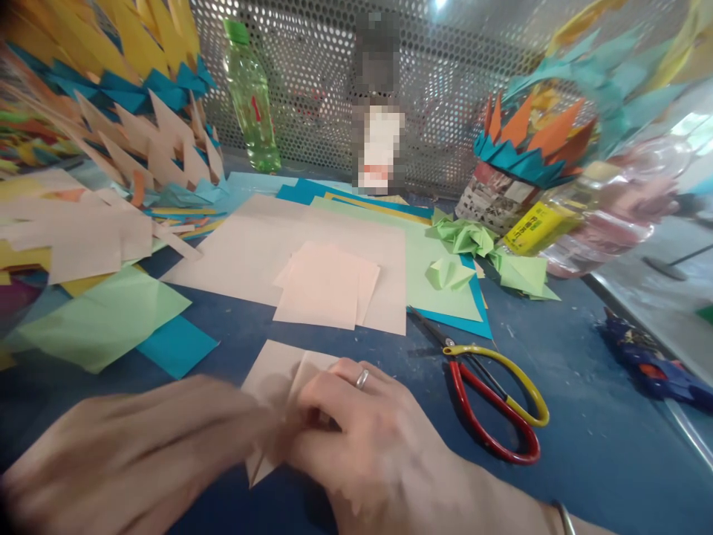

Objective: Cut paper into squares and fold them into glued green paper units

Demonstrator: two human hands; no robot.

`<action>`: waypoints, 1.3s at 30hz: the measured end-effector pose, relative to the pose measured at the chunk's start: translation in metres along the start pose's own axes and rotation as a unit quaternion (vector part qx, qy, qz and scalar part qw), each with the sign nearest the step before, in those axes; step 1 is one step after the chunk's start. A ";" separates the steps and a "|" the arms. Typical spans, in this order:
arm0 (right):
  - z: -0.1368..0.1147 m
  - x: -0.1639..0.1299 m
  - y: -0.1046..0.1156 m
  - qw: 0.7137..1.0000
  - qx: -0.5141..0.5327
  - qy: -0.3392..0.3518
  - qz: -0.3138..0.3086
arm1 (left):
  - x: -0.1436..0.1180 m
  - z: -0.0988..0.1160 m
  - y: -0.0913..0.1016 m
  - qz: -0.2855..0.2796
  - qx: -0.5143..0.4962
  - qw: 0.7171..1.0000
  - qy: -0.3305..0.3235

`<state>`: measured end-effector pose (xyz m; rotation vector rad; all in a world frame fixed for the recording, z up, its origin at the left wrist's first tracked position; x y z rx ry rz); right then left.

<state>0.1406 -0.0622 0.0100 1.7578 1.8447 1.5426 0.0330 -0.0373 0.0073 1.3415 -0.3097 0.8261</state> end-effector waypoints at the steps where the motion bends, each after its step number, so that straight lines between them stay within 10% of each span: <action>1: -0.002 0.000 -0.001 1.000 -0.003 0.005 -0.011 | 0.003 -0.002 -0.002 -0.015 -0.020 1.000 0.012; 12: -0.007 -0.003 -0.005 0.996 -0.028 0.058 -0.056 | 0.009 -0.028 -0.023 -0.101 -0.137 0.967 0.190; 39: -0.014 -0.009 -0.012 0.990 0.014 0.106 -0.094 | 0.009 -0.018 -0.029 -0.115 -0.116 0.979 0.125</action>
Point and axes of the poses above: each hand's wrist, its own x-axis towards the middle knuckle, its own y-axis out of the back of the hand, z = x × y, the point moved 9 cm from there along x, towards the middle knuckle, and after that the axes turned 13 degrees about z, right-handed, at the moved point
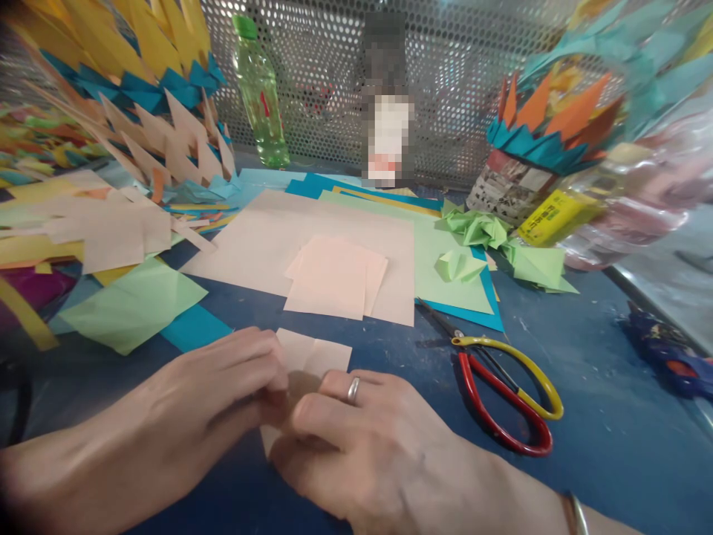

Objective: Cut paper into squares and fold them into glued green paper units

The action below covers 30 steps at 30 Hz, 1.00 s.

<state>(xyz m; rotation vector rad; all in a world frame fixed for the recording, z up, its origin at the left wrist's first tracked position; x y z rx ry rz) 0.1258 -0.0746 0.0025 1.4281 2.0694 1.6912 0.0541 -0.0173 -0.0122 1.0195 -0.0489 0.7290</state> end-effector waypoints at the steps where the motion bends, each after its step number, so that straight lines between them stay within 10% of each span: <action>1: 0.000 0.001 0.002 1.000 0.005 -0.006 0.007 | -0.001 0.001 0.000 0.001 0.006 1.000 -0.007; 16: -0.002 0.004 0.004 0.999 -0.038 -0.015 0.024 | 0.004 0.012 0.007 0.028 0.062 0.997 -0.041; 30: -0.002 0.004 0.002 0.990 -0.075 0.039 0.110 | 0.003 -0.018 0.018 0.061 0.073 0.992 0.081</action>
Point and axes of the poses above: each hand's wrist, its own x-axis towards the middle knuckle, its own y-axis out of the back of the hand, z = x × y, the point moved 9 cm from there along x, towards the middle knuckle, and after that the axes turned 13 degrees about z, right-handed, at the moved point
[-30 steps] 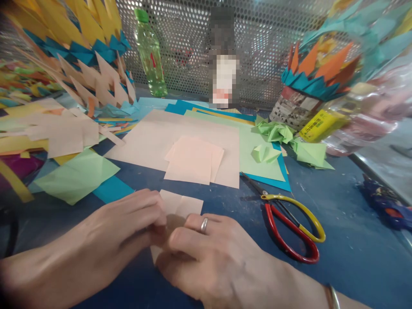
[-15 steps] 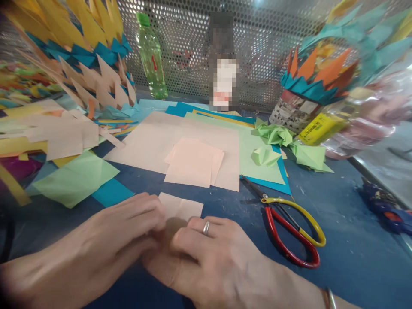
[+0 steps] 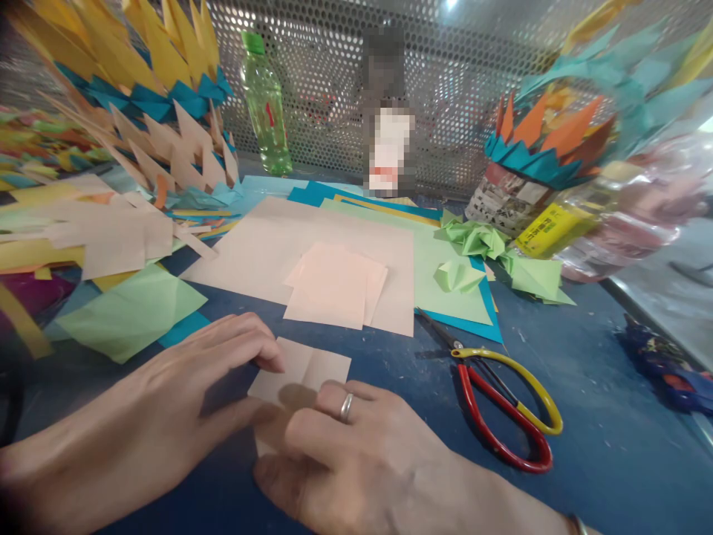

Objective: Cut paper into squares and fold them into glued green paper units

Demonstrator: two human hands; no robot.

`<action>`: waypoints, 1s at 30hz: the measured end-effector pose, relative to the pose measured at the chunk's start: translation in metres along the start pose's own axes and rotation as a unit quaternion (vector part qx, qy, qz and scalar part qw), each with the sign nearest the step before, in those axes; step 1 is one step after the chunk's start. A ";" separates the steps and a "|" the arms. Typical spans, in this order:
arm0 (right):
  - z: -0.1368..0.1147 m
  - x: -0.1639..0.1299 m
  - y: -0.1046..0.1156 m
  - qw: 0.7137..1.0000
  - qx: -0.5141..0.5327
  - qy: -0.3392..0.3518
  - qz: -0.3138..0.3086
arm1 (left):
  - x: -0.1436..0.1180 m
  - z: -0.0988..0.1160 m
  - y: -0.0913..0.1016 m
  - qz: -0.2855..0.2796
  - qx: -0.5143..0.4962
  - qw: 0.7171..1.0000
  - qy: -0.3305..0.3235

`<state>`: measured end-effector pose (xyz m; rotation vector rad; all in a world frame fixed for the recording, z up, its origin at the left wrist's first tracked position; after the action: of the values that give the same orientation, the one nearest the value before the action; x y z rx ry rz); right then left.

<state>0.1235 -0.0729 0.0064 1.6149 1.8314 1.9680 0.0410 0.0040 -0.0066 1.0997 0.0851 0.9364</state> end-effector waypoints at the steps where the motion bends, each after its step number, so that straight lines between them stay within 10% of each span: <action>1: 0.000 0.001 0.000 1.000 0.002 -0.005 0.005 | 0.000 -0.001 0.001 0.003 0.000 1.000 -0.004; 11: -0.002 0.003 -0.001 0.999 -0.016 -0.024 0.020 | 0.006 -0.010 0.011 0.022 0.028 0.999 -0.023; 17: 0.013 -0.001 -0.003 0.992 0.034 -0.111 0.043 | -0.014 0.031 0.019 0.044 -0.005 0.981 -0.191; 22: 0.008 0.000 0.011 0.997 0.058 -0.036 0.039 | -0.020 0.043 0.015 0.056 -0.033 0.977 -0.201; 30: 0.035 0.000 0.009 0.969 0.028 -0.242 -0.030 | -0.043 0.047 0.013 0.085 0.045 0.947 -0.306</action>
<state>0.1514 -0.0503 0.0063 1.8212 1.7208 1.3423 0.0291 -0.0575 0.0105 1.4571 -0.4877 0.7086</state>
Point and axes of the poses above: each hand's wrist, its own x-axis towards the middle knuckle, its own y-axis out of the back of the hand, z = x × y, the point moved 9 cm from there along x, towards the middle knuckle, and after that the axes turned 13 degrees about z, right-handed, at the moved point
